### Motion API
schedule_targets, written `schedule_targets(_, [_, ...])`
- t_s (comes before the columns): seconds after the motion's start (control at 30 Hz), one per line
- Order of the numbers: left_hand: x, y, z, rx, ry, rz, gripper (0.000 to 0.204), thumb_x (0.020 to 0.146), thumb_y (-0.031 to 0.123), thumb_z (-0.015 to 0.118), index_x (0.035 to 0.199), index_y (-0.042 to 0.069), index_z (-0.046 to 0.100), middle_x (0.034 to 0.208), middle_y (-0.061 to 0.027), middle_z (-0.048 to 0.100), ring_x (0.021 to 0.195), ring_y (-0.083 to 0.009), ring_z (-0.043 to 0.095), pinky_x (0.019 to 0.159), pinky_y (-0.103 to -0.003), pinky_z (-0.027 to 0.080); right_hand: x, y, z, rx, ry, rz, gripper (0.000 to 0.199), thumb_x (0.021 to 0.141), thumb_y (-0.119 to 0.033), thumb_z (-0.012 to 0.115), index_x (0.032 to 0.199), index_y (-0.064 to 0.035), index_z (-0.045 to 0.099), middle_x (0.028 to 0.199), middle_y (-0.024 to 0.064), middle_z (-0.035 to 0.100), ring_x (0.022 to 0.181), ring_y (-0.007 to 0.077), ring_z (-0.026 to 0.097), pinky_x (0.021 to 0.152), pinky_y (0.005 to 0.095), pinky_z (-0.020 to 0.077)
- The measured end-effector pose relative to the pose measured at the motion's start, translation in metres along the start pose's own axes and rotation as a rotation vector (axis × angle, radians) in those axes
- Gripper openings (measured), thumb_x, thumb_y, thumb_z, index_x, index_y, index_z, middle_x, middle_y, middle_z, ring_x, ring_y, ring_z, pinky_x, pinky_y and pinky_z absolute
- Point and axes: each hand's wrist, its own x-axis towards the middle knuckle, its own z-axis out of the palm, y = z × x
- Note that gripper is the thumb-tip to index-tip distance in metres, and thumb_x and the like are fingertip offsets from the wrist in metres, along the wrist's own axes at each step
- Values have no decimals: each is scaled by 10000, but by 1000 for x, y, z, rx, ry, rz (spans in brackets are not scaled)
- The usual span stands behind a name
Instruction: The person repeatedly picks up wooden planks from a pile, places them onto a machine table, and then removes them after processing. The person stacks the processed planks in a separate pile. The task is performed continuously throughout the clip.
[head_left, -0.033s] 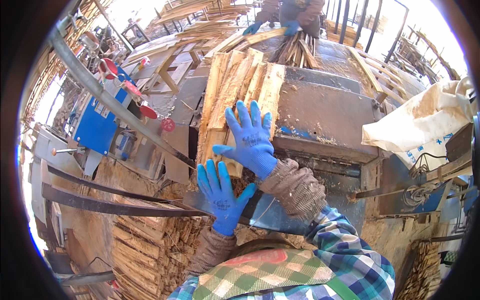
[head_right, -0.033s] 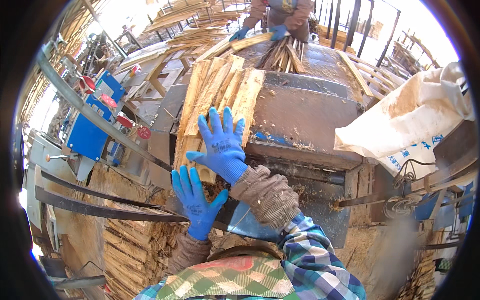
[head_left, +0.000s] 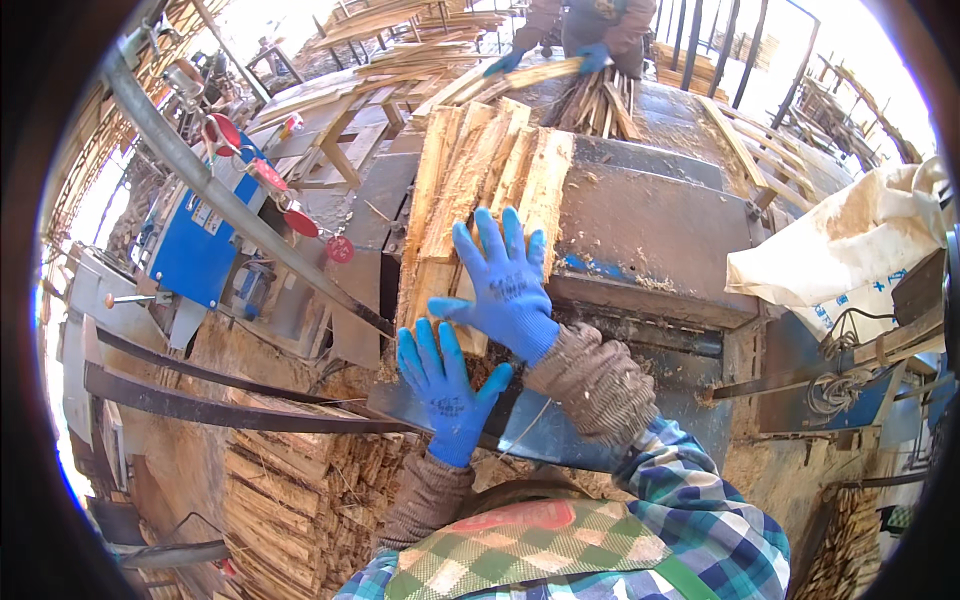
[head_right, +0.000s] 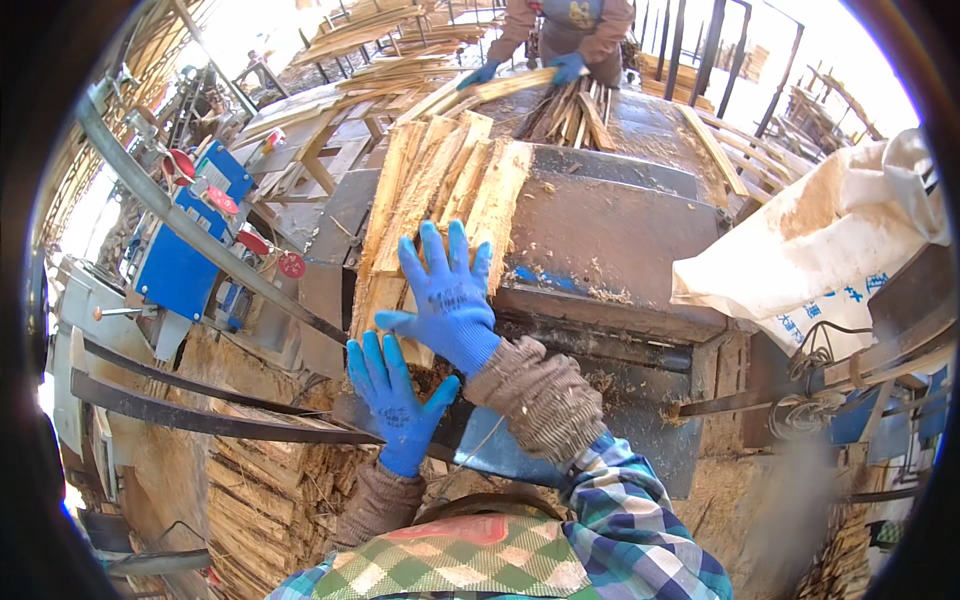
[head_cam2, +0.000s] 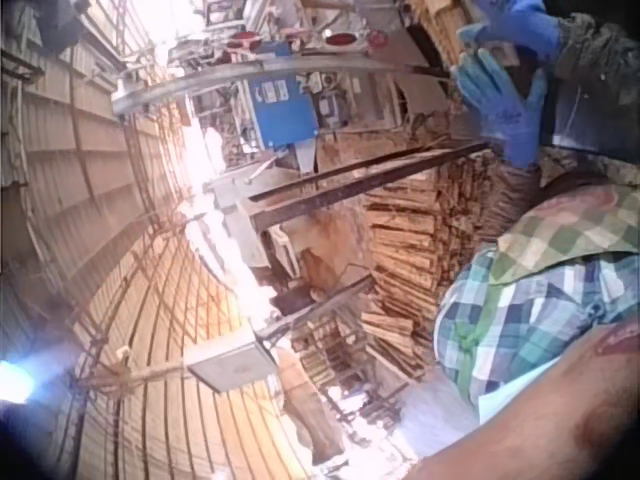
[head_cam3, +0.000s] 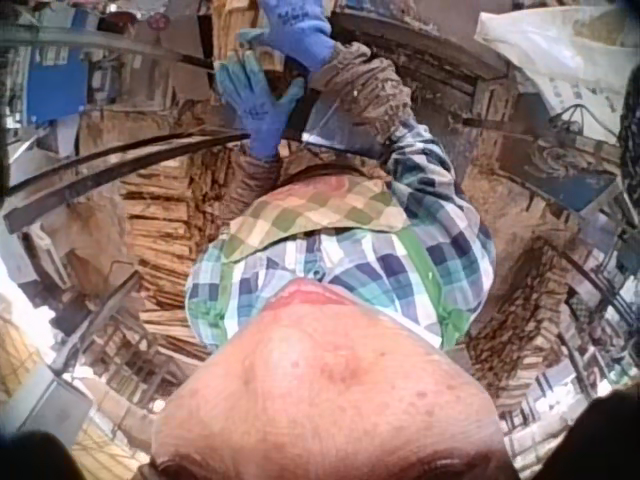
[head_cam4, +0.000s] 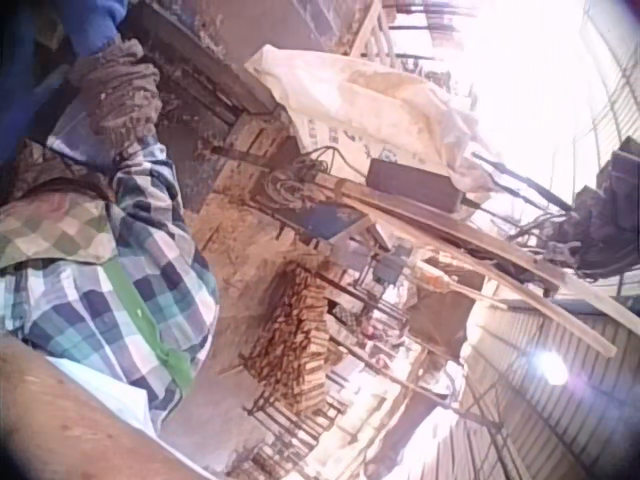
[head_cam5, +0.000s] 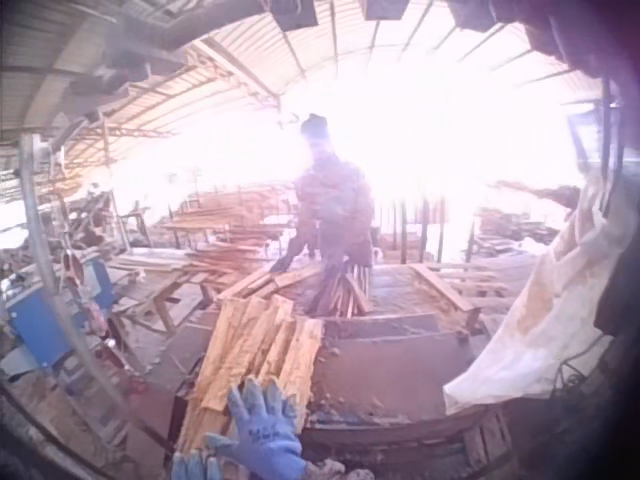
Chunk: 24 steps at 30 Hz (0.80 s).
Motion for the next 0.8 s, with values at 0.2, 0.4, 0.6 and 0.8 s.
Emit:
schedule_targets(0.2, [-12,-20,24,112,-47,11,949,903,583,670,1590,66,269,1647,-201,254,1527,-441,189,1196,-650,151,34,-7,-19,-101,-171,-158,822,918,-541,656,1589,-202,325,1637,184,254,1532,466,128,1221,637,131])
schedule_targets(0.4, [-6,-16,9,105,-124,36,877,917,536,667,1585,99,304,1651,-174,260,1528,-419,203,1203,-635,156,96,-28,-5,-654,-440,-338,666,1003,-298,586,1576,-90,316,1454,240,487,1310,446,479,1118,542,413])
schedule_targets(0.6, [-11,-19,-30,-141,-103,54,588,943,263,680,1458,36,510,1540,-170,464,1484,-394,335,1217,-557,219,51,49,-37,220,452,16,556,1013,-84,534,1522,19,335,1150,171,648,804,225,655,766,315,615])
schedule_targets(0.8, [-33,10,-41,-461,-86,139,453,879,77,674,1319,-14,620,1398,-184,595,1386,-419,468,1137,-549,376,-88,96,-77,1270,1038,417,480,1024,-55,491,1483,29,378,1247,192,594,879,222,692,735,321,651])
